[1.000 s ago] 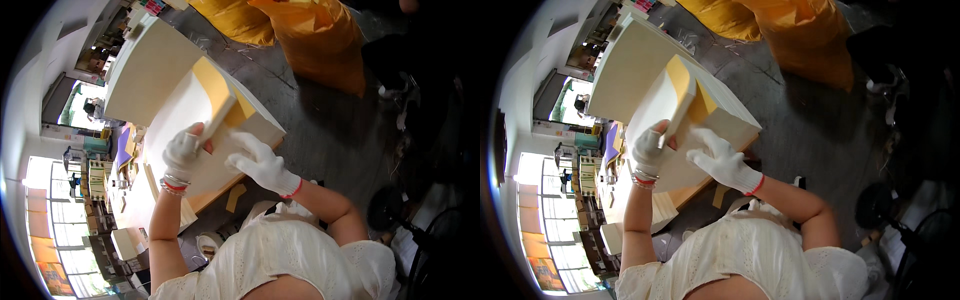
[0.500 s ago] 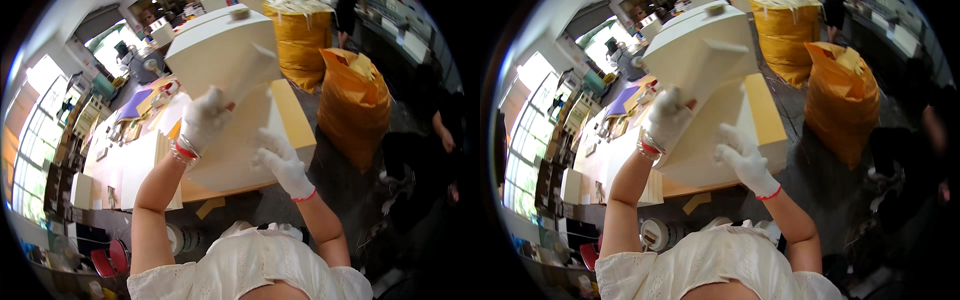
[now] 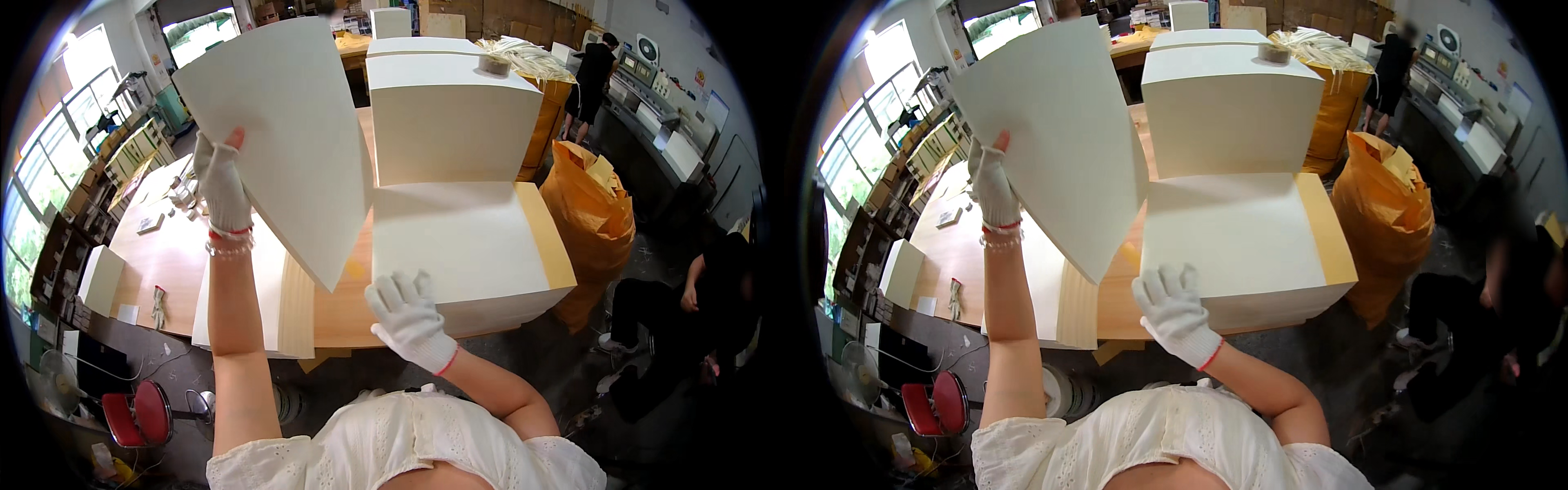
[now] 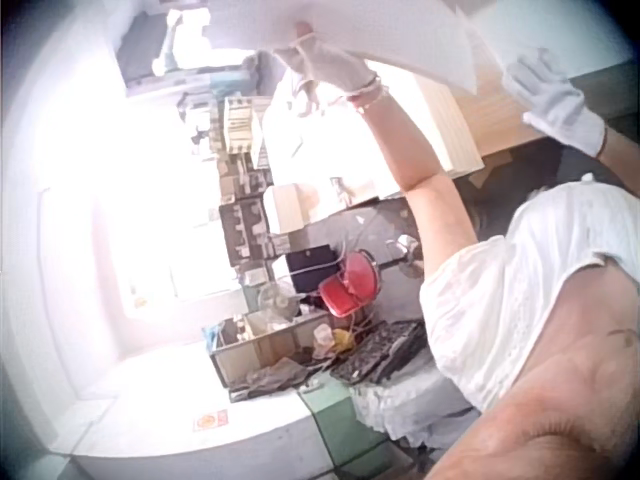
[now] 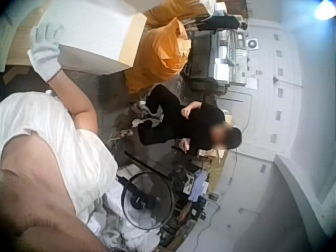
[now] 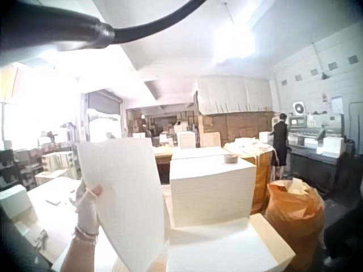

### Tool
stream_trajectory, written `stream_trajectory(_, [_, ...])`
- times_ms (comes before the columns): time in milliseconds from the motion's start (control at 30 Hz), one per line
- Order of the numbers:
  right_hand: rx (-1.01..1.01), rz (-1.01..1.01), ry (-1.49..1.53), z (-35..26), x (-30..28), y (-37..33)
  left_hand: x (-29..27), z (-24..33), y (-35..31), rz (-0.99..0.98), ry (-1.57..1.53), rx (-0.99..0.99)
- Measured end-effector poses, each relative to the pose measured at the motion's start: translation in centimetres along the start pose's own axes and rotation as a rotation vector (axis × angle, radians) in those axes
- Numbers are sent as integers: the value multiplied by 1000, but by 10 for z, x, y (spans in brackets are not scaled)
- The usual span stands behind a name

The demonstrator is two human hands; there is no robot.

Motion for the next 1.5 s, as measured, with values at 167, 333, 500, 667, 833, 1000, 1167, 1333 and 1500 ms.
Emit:
stream_trajectory(167, [36, -118, 9, -10, -5, 5, -52, -12, 62, 55, -128, -76])
stream_trajectory(333, [115, -218, 44, -20, -3, 21, -72, 19, 74, 188, -49, 96])
stream_trajectory(500, [210, 143, 486, -60, 52, 101, -49, 47, 11, 379, 331, 154])
stream_trajectory(667, [293, 8, 1738, -81, 159, 123, -25, 63, -45, 157, 771, 637])
stream_trajectory(833, [576, -77, 1775, -92, 234, 67, -37, 27, -60, 90, 1102, 364])
stream_trajectory(1000, [604, -78, 1746, -136, 230, 97, -113, 7, -75, -310, 751, -170])
stream_trajectory(1167, [1024, -509, 1435, -140, 218, 110, -325, 38, -151, 86, 985, -379])
stream_trajectory(1333, [371, -369, 863, -156, 185, 90, -421, 96, -216, 54, 967, -787])
stream_trajectory(1500, [5, -542, 381, -178, 156, 93, -431, 91, -244, -146, 939, -655])
Point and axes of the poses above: each hand's wrist, its own y-axis towards the middle knuckle, its own x-axis out of the palm, z = x × y, the point moved 2 cm from there along y, towards the middle knuckle, and after that the axes turned 1 degree about -y, right-handed, at the moved point
